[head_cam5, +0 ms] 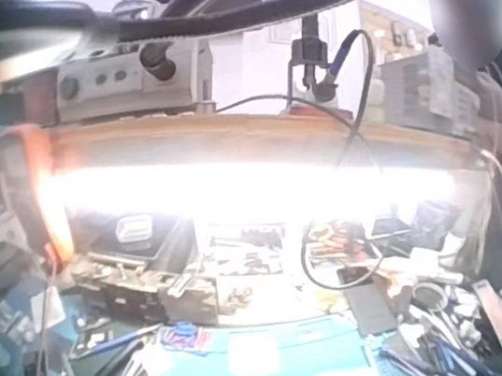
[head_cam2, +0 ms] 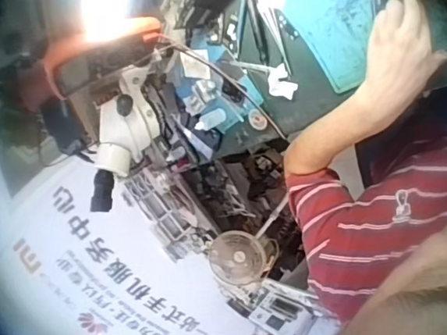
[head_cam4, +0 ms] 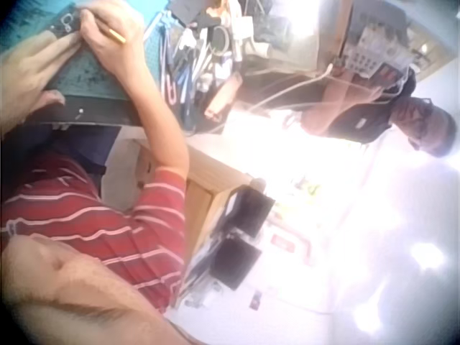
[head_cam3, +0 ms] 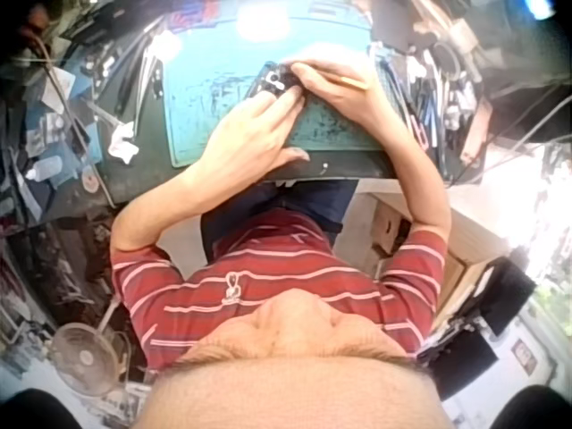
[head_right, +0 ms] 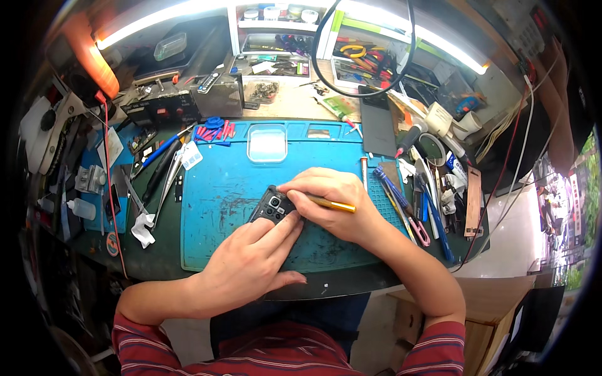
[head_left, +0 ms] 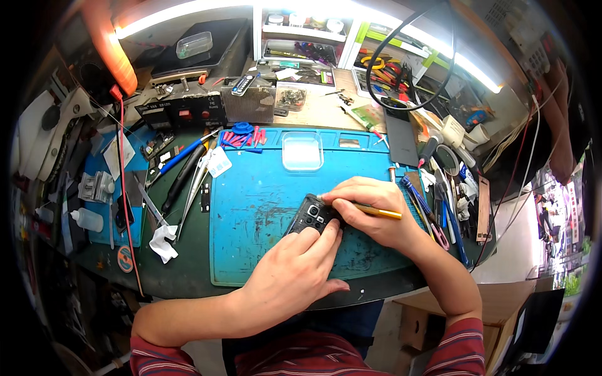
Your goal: The person disassembles a smartphone on a cluttered workbench, using a screwdriver to remove screws and a small brush to clean the internal components. The person handles the phone and tools throughout, focusing on the back and internal areas.
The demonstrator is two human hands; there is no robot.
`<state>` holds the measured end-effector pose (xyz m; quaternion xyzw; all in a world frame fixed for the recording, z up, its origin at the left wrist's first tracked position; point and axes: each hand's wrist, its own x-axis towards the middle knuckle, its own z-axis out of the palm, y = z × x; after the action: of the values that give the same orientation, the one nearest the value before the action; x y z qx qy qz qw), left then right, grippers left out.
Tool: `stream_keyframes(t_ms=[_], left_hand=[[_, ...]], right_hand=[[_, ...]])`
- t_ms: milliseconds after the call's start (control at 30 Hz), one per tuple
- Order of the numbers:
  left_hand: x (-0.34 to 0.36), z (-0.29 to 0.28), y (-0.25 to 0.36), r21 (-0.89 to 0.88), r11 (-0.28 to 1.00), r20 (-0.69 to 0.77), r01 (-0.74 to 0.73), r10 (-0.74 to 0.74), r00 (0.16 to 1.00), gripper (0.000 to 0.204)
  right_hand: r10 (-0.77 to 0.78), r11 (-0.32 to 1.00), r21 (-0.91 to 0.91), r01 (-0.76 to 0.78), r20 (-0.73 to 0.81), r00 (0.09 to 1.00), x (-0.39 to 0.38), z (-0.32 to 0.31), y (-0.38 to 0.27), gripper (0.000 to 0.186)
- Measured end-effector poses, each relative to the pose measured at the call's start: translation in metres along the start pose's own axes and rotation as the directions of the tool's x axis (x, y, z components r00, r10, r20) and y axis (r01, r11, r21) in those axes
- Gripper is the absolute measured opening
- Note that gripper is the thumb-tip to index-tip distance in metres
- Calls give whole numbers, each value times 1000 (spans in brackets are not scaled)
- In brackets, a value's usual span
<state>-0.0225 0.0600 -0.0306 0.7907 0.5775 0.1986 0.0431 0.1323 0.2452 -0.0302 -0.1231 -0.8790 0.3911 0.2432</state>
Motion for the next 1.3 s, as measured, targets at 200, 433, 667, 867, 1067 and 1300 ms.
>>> stream_keyframes(t_ms=[200,433,667,867,1067,1300], left_hand=[[-6,-6,12,46,998,-41,37,-35,999,85],[-41,-9,58,157,885,-166,438,-413,895,101],[-46,-33,15,-63,946,43,317,-314,948,85],[-45,-61,-36,-175,973,231,150,-108,967,77],[-30,-34,-19,-49,999,67,6,-2,998,72],[-33,-12,-22,-31,999,-27,-14,13,1000,70]], right_hand=[[146,975,192,-114,-165,975,-11,-12,5,20],[18,998,-61,-24,-104,994,-33,1,-9,32],[145,989,10,-145,-122,982,-56,-3,-33,27],[129,989,110,-103,-263,956,-88,2,-23,28],[-114,970,-237,55,-239,964,-86,15,-33,32],[-201,871,-475,127,-107,974,-85,16,-36,36]])
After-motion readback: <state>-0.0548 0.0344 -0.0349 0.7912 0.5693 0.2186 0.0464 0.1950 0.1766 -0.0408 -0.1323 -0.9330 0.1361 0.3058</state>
